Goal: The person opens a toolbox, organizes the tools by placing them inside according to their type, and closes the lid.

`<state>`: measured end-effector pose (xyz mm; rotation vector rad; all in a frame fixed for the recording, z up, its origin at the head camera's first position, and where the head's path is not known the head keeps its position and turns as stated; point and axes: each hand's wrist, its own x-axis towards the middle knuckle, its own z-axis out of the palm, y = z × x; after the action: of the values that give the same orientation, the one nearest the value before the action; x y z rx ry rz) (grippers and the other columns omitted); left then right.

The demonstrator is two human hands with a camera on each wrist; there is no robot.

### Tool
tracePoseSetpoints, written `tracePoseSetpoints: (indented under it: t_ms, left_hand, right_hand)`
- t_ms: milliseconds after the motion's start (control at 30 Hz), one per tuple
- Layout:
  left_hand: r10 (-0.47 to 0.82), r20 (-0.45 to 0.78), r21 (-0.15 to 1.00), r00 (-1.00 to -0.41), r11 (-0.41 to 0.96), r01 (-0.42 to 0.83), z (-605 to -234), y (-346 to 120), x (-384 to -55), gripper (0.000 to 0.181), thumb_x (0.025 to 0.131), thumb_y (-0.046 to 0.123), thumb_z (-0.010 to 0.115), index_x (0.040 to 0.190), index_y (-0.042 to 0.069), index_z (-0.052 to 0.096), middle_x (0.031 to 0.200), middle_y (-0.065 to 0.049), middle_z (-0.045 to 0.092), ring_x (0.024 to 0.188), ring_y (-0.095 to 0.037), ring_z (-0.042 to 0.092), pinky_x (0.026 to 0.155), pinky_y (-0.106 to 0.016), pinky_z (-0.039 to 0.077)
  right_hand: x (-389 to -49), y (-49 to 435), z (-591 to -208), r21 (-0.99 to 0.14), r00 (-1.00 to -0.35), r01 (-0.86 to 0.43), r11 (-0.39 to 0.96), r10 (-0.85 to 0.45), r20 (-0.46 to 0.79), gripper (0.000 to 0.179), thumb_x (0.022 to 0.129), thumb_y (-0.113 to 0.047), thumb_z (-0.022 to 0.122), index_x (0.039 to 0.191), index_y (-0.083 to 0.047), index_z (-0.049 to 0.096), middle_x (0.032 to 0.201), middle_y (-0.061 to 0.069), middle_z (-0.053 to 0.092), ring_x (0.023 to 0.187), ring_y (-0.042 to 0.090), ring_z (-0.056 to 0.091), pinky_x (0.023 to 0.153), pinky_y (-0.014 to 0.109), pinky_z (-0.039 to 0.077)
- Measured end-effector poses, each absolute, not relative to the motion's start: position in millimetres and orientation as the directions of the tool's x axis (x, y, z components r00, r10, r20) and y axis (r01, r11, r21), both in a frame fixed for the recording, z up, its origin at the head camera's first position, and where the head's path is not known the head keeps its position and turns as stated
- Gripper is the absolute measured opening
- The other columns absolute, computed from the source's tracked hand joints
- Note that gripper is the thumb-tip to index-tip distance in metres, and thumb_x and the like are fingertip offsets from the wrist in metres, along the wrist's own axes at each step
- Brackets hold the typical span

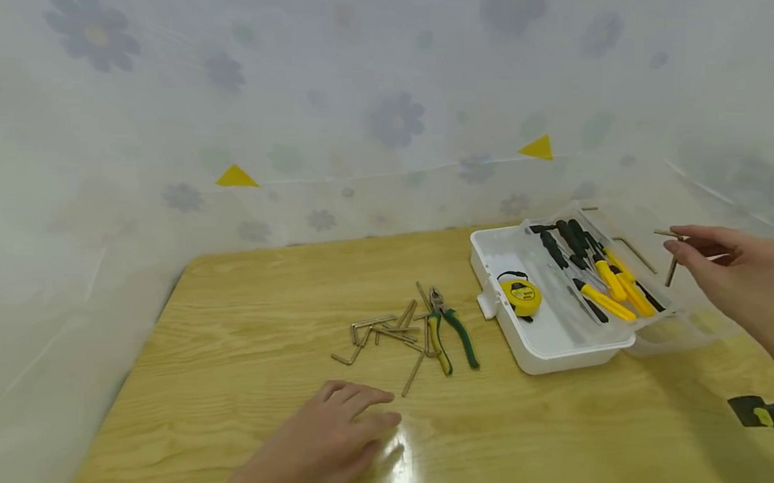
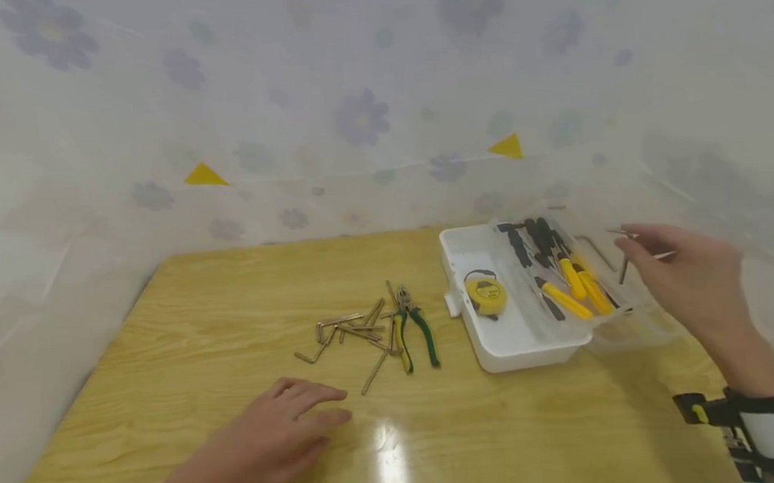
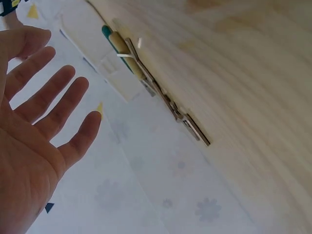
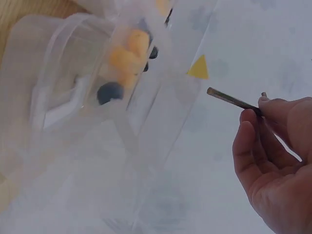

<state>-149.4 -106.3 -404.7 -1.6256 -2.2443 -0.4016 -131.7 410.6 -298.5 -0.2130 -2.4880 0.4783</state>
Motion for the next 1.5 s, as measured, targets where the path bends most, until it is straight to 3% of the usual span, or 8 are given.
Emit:
tracePoseSetpoints:
  t_ms: [33,133,233,467,867,1167,1367,1500]
  left_hand:
    - [0.859,0.434,0.016,-0.271,0.293,0.956,-404,-104,-148,0.028,0.095,0.023,0.069,0.122,0.026,0.067,0.129,0.004,0.068,0.121,-0.013,0.064,0.097,-0.037,0.053]
    - [0.867,0.436,-0.019,-0.239,0.274,0.961,-401,-99,-146,0.025,0.095,0.025,0.07,0.12,0.026,0.067,0.126,0.004,0.069,0.119,-0.012,0.065,0.096,-0.036,0.054]
    - [0.869,0.442,-0.041,-0.223,0.268,0.963,-399,-98,-144,0.025,0.093,0.024,0.072,0.118,0.026,0.067,0.125,0.004,0.07,0.118,-0.012,0.066,0.094,-0.036,0.054]
    - [0.867,0.448,-0.047,-0.216,0.264,0.963,-400,-101,-143,0.033,0.088,0.022,0.077,0.119,0.024,0.066,0.125,0.003,0.07,0.115,-0.014,0.067,0.091,-0.038,0.056]
    - [0.854,0.467,-0.036,-0.229,0.277,0.96,-401,-105,-143,0.035,0.083,0.022,0.081,0.114,0.026,0.065,0.123,0.002,0.07,0.114,-0.014,0.067,0.09,-0.036,0.056]
    - [0.846,0.5,-0.099,-0.185,0.268,0.958,-404,-108,-145,0.04,0.077,0.024,0.085,0.112,0.024,0.066,0.119,0.002,0.071,0.109,-0.014,0.069,0.087,-0.035,0.057]
    - [0.837,0.479,-0.044,-0.264,0.324,0.945,-405,-118,-143,0.039,0.079,0.024,0.084,0.114,0.025,0.067,0.121,0.002,0.071,0.111,-0.014,0.068,0.088,-0.037,0.056]
    - [0.814,0.498,-0.011,-0.299,0.351,0.936,-407,-131,-145,0.041,0.081,0.02,0.082,0.119,0.023,0.068,0.124,0.002,0.07,0.112,-0.016,0.068,0.087,-0.039,0.056]
  right_hand:
    - [-134,415,-299,-0.363,-0.823,0.069,0.929,0.258,0.506,0.035,0.104,-0.014,0.058,0.128,0.011,0.063,0.105,0.037,0.066,0.076,-0.029,0.034,0.057,0.003,0.027]
    - [-141,430,-304,-0.313,-0.866,0.116,0.943,0.25,0.433,0.032,0.102,-0.012,0.06,0.123,0.012,0.065,0.103,0.039,0.066,0.074,0.002,0.058,0.051,0.012,0.032]
    - [-149,440,-310,-0.262,-0.921,0.146,0.954,0.228,0.316,0.031,0.099,-0.011,0.063,0.117,0.014,0.066,0.095,0.036,0.069,0.069,0.037,0.061,0.051,0.029,0.044]
    - [-158,443,-319,-0.206,-0.961,0.12,0.971,0.165,0.221,0.025,0.095,-0.011,0.069,0.103,0.012,0.07,0.082,0.025,0.071,0.067,0.034,0.063,0.066,0.056,0.048]
    - [-152,437,-312,-0.203,-0.978,0.125,0.971,0.155,0.137,0.029,0.096,-0.006,0.055,0.114,0.014,0.067,0.089,0.031,0.07,0.062,0.025,0.059,0.051,0.035,0.041]
    - [-155,436,-315,-0.262,-0.981,0.159,0.952,0.181,0.064,0.043,0.102,-0.009,0.037,0.131,0.016,0.056,0.122,0.043,0.059,0.053,0.019,0.036,0.045,0.03,0.031]
    - [-152,413,-322,-0.275,-0.945,0.083,0.958,0.164,0.284,0.034,0.1,-0.005,0.044,0.121,0.012,0.065,0.112,0.04,0.065,0.05,0.021,0.047,0.04,0.029,0.032]
    - [-147,379,-329,-0.214,-0.824,-0.148,0.965,-0.001,0.566,0.024,0.088,0.004,0.056,0.102,0.007,0.074,0.096,0.032,0.072,0.054,0.019,0.052,0.042,0.022,0.029]
